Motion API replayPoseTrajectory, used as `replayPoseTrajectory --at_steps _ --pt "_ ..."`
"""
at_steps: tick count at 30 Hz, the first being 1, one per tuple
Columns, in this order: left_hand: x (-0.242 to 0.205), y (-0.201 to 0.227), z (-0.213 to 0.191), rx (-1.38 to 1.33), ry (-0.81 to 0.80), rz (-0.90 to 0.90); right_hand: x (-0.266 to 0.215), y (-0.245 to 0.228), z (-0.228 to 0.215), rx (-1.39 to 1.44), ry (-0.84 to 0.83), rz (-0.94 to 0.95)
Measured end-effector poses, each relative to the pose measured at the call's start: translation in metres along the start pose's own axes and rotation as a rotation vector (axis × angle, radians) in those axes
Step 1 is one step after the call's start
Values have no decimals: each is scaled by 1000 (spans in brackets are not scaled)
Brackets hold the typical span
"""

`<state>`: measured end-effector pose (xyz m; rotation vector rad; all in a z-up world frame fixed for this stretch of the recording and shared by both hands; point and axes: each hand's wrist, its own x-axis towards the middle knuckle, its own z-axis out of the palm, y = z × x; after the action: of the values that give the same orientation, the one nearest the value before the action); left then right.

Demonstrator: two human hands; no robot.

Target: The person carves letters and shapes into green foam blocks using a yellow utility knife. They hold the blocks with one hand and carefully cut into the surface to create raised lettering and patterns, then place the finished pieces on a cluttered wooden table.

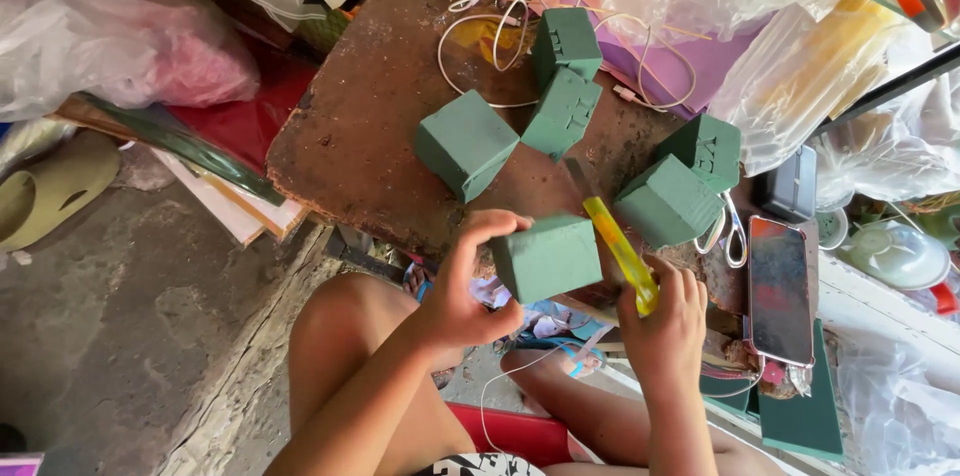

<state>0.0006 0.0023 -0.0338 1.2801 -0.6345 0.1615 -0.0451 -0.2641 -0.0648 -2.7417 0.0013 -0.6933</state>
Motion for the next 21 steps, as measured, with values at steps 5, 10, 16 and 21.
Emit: replayPoseTrajectory --at_steps 5,10,16,21 --pt "6 -12 -3 989 -133 453 -3 -14 -36 241 -310 420" --pt "2 -14 6 1025 -240 246 -52 20 -41 768 -109 480" --pt "3 -16 8 962 -45 223 -109 63 -34 1549 141 589" --pt "11 -28 32 1235 204 271 -138 56 -5 1767 168 436"
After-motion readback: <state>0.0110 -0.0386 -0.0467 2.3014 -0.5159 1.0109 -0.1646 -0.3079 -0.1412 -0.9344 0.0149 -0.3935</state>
